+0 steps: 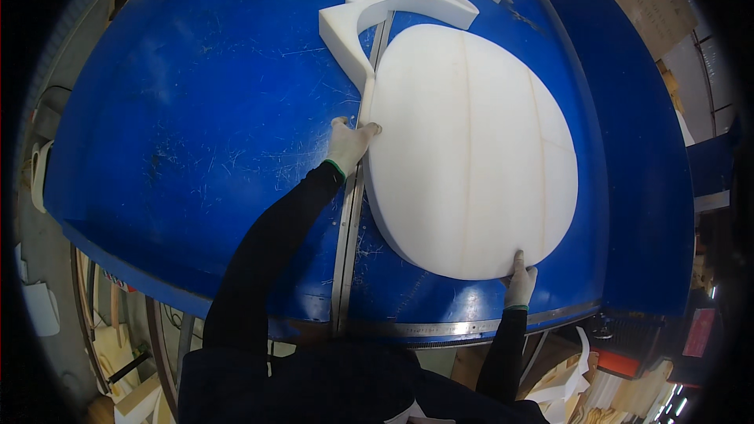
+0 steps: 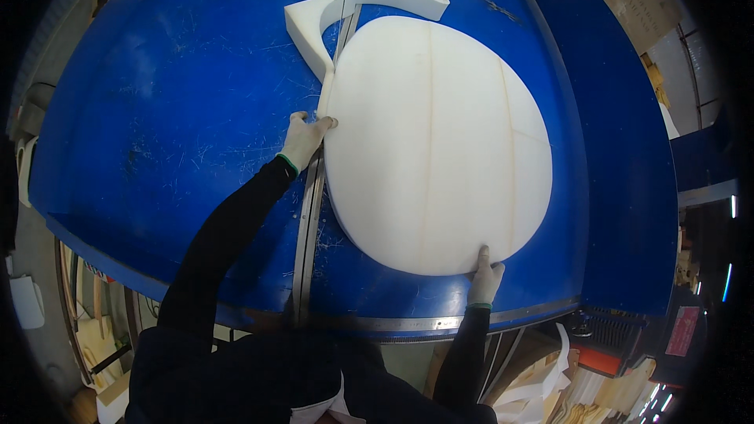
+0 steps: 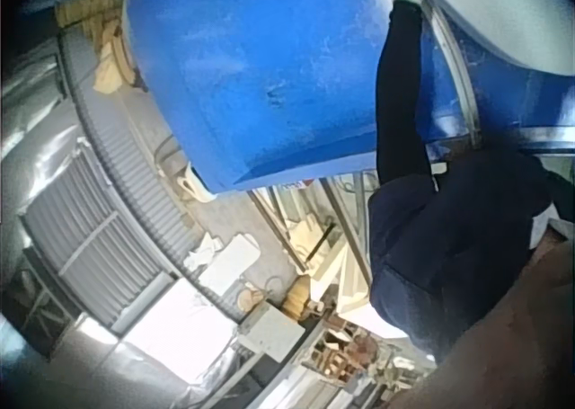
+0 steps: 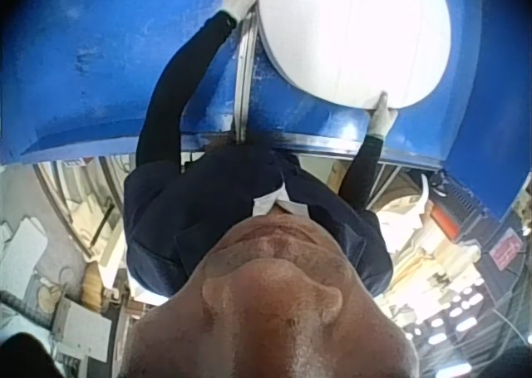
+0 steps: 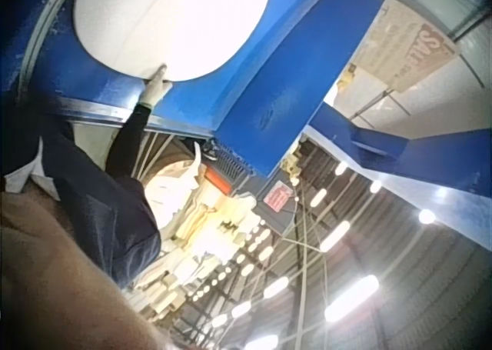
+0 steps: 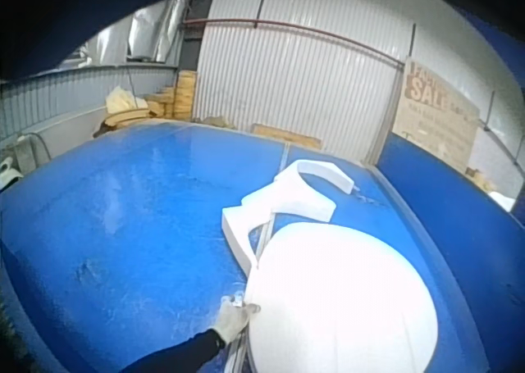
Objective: The person uses a vertical band saw to cut a circular shape from a rectangular white foam sheet. They guide the foam through the blade, remove the offcuts, and then place a new foam sheet onto the table to begin the process again.
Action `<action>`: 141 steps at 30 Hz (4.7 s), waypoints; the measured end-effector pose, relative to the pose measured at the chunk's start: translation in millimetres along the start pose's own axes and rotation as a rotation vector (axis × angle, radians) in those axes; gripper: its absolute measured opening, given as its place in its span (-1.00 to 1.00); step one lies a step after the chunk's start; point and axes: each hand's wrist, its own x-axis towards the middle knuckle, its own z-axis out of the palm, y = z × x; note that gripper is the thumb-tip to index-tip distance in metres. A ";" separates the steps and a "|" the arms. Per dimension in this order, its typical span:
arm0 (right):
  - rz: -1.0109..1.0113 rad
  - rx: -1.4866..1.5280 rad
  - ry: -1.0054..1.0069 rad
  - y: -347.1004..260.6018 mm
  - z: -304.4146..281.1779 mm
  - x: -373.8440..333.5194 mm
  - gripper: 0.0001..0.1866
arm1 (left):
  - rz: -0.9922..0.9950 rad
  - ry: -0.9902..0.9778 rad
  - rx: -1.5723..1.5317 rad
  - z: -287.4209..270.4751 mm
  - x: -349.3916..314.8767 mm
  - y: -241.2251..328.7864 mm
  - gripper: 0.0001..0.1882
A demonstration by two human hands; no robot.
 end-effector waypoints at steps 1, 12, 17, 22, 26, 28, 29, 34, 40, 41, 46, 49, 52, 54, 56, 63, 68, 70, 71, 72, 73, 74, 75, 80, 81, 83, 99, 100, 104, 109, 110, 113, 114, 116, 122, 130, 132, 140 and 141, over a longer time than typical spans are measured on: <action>-0.002 -0.001 0.003 1.2 0.2 0.6 -0.43 | 0.007 0.001 -0.001 -0.5 0.5 2.0 -0.04; -0.019 0.066 -0.009 0.3 7.2 -3.8 -0.42 | -0.024 -0.215 0.105 -11.5 -27.1 -27.0 -0.08; -0.011 0.039 0.000 0.0 9.5 -1.4 -0.41 | -0.051 -0.269 0.209 -11.5 -49.1 -39.0 -0.17; -0.037 0.056 -0.011 1.4 11.7 3.0 -0.40 | 0.002 -0.213 0.128 -6.4 -44.9 -45.1 -0.25; -0.016 0.051 -0.001 1.0 12.0 7.3 -0.40 | -0.011 -0.213 0.178 -6.4 -52.0 -30.2 -0.27; -0.015 0.066 -0.003 0.2 14.1 7.8 -0.39 | -0.008 -0.222 0.181 -5.9 -47.0 -32.5 -0.25; -0.021 0.071 -0.009 -0.2 15.3 8.7 -0.39 | -0.007 -0.227 0.183 -5.6 -44.9 -34.3 -0.24; -0.021 0.060 -0.008 -1.7 19.2 12.6 -0.38 | -0.025 -0.218 0.106 -4.6 -42.7 -30.8 -0.20; -0.038 0.071 -0.024 -7.8 26.3 11.9 -0.38 | -0.024 -0.236 0.082 -4.6 -31.9 -31.5 -0.21; -0.034 0.067 -0.021 -9.4 28.1 11.8 -0.38 | -0.030 -0.238 0.069 -4.2 -30.8 -31.2 -0.21; -0.058 0.071 -0.028 -8.2 31.6 17.1 -0.38 | -0.018 -0.204 0.090 -3.3 -30.9 -23.3 -0.20; -0.044 0.062 -0.025 -9.7 33.0 19.0 -0.37 | -0.004 -0.192 0.106 -1.1 -29.7 -20.1 -0.21; -0.041 0.058 -0.032 -10.9 36.4 22.2 -0.36 | -0.003 -0.180 0.112 -1.4 -23.9 -21.2 -0.22; -0.071 0.075 -0.049 -11.8 40.8 22.9 -0.36 | -0.010 -0.168 0.102 -0.8 -20.3 -24.7 -0.23; -0.073 0.072 -0.024 -8.2 40.3 27.0 -0.37 | -0.016 -0.150 0.090 1.1 -18.2 -24.9 -0.24; -0.078 0.069 -0.018 -9.6 44.0 33.3 -0.36 | -0.017 -0.113 0.104 6.9 -10.9 -25.9 -0.28; -0.075 0.085 -0.032 -12.5 47.5 33.7 -0.35 | -0.028 -0.139 0.072 5.5 -9.7 -19.9 -0.21; -0.069 0.083 -0.033 -12.2 47.7 34.5 -0.35 | -0.036 -0.140 0.078 5.4 -13.7 -12.0 -0.21; -0.065 0.080 -0.037 -11.6 47.1 35.9 -0.35 | -0.039 -0.142 0.081 5.8 -15.0 -9.3 -0.21; -0.060 0.078 -0.041 -10.8 46.7 36.8 -0.35 | -0.037 -0.142 0.083 6.8 -13.9 -9.6 -0.21; -0.071 0.087 -0.037 -12.8 48.6 36.1 -0.35 | -0.033 -0.138 0.076 5.7 -12.7 -10.4 -0.21; -0.081 0.097 -0.033 -15.1 50.8 34.8 -0.35 | -0.029 -0.135 0.070 4.7 -11.2 -11.3 -0.21; -0.091 0.107 -0.029 -17.1 52.7 34.2 -0.35 | -0.033 -0.127 0.062 4.7 -9.6 -12.0 -0.22; -0.084 0.091 -0.026 -16.6 53.1 38.3 -0.35 | -0.036 -0.116 0.028 10.4 1.7 -20.2 -0.24; -0.093 0.090 -0.032 -17.6 53.0 38.3 -0.36 | -0.026 -0.117 0.021 11.5 3.9 -21.8 -0.24; -0.087 0.101 -0.048 -20.2 54.0 37.6 -0.34 | -0.004 -0.114 0.011 11.9 6.8 -22.9 -0.25; -0.095 0.140 -0.061 -23.5 61.1 38.5 -0.37 | 0.357 0.333 0.468 -8.6 23.0 -51.3 -0.19; -0.083 0.147 -0.037 -19.2 57.1 38.1 -0.37 | 0.521 0.295 0.369 -20.4 16.8 -32.5 -0.21; -0.067 0.179 0.007 -17.2 64.7 42.2 -0.42 | 0.972 0.279 0.869 -84.9 70.2 -2.7 -0.42; -0.108 0.252 0.105 -2.2 65.0 98.8 -0.54 | 1.021 0.383 1.014 -132.5 139.3 29.0 -0.73; -0.104 0.275 0.122 -7.0 76.0 115.1 -0.55 | 1.002 0.472 1.089 -161.0 157.0 30.7 -0.74; -0.268 0.244 0.165 -8.5 59.1 178.2 -0.59 | 0.875 0.584 1.165 -217.7 169.2 41.5 -0.74; -0.298 0.077 0.238 -13.3 50.2 184.6 -0.59 | 0.799 0.608 1.128 -230.4 155.4 41.1 -0.71; -0.157 0.021 0.212 -30.4 42.8 183.9 -0.63 | 0.845 0.801 1.128 -302.8 132.7 37.4 -0.62; -0.105 -0.013 0.273 0.5 -29.2 172.2 -0.62 | 0.666 1.088 0.712 -478.6 37.5 34.9 -0.65; -0.073 -0.592 0.464 65.1 -186.7 163.0 -0.50 | 0.748 1.345 0.541 -734.0 -210.7 33.0 -0.63; -0.312 -0.790 0.592 45.9 -171.1 103.3 -0.53 | 1.014 1.133 -0.491 -737.1 -288.9 47.3 -0.62; -0.679 -0.005 -0.189 -12.5 60.4 -131.6 -0.38 | 0.958 0.482 -0.215 -470.5 -327.0 62.6 -0.70; -0.866 -0.201 -0.277 -46.7 87.8 -172.8 -0.21 | 0.814 0.527 0.205 -415.3 -326.4 66.8 -0.71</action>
